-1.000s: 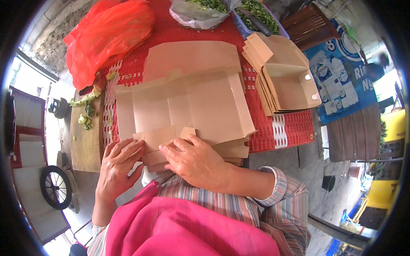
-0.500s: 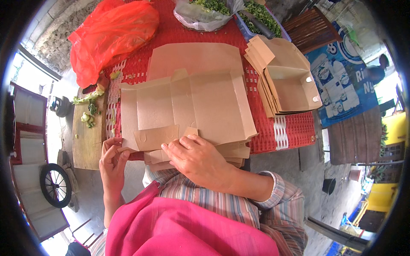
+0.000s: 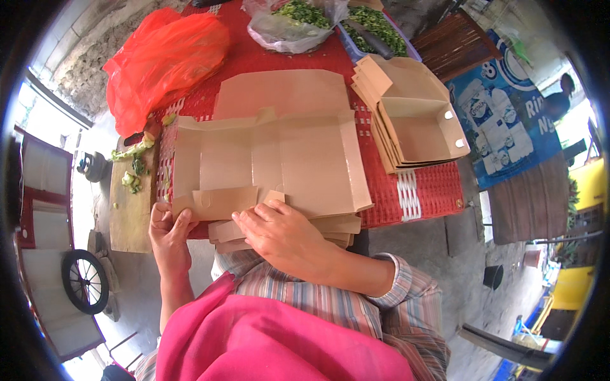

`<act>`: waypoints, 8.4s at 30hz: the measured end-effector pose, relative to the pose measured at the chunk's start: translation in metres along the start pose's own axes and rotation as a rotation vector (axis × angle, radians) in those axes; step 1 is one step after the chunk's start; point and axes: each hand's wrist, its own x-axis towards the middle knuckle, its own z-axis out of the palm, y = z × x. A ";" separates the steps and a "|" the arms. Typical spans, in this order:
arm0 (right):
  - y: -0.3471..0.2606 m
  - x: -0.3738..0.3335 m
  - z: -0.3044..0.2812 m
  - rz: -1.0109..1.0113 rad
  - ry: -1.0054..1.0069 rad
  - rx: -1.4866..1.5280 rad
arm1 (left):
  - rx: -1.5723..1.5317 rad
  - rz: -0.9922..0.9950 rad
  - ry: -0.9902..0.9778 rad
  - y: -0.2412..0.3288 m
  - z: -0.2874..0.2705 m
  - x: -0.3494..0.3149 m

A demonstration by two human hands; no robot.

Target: The person assembles flat cardboard boxes by folding the sides and tucking the flaps into slots to form a three-dimensional container. They work on a red table, handling the boxes one at a time and stacking the finished units.

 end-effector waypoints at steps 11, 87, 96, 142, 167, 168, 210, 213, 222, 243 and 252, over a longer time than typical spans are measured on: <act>0.027 -0.050 -0.066 0.126 0.351 0.150 | 0.153 0.114 0.093 0.001 0.010 -0.001; 0.030 -0.036 -0.012 0.513 0.523 0.754 | 0.769 0.547 -0.494 0.000 0.124 -0.014; 0.035 -0.039 0.004 0.498 0.692 0.614 | 0.708 0.363 -0.463 0.003 0.122 -0.008; 0.046 -0.040 0.007 0.481 0.652 0.763 | 0.418 0.352 -0.458 -0.021 0.119 -0.006; 0.040 -0.040 0.007 0.479 0.673 0.752 | 0.542 0.265 -0.417 -0.016 0.117 -0.001; 0.042 -0.041 0.008 0.457 0.676 0.740 | 0.605 0.277 -0.426 -0.014 0.119 0.001; 0.023 -0.024 -0.006 0.357 0.435 0.522 | 0.500 0.418 -0.409 0.008 0.104 -0.020; 0.020 -0.028 -0.008 0.424 0.408 0.412 | 0.420 0.432 -0.424 0.009 0.107 -0.019; 0.008 -0.020 -0.017 0.368 0.390 0.340 | 0.106 0.611 -0.231 0.037 0.129 -0.009; 0.021 -0.015 -0.020 0.368 0.785 0.457 | 0.711 0.698 -0.259 0.012 0.123 -0.027; 0.024 -0.012 -0.018 0.310 0.936 0.570 | 0.742 0.700 -0.318 0.004 0.122 -0.022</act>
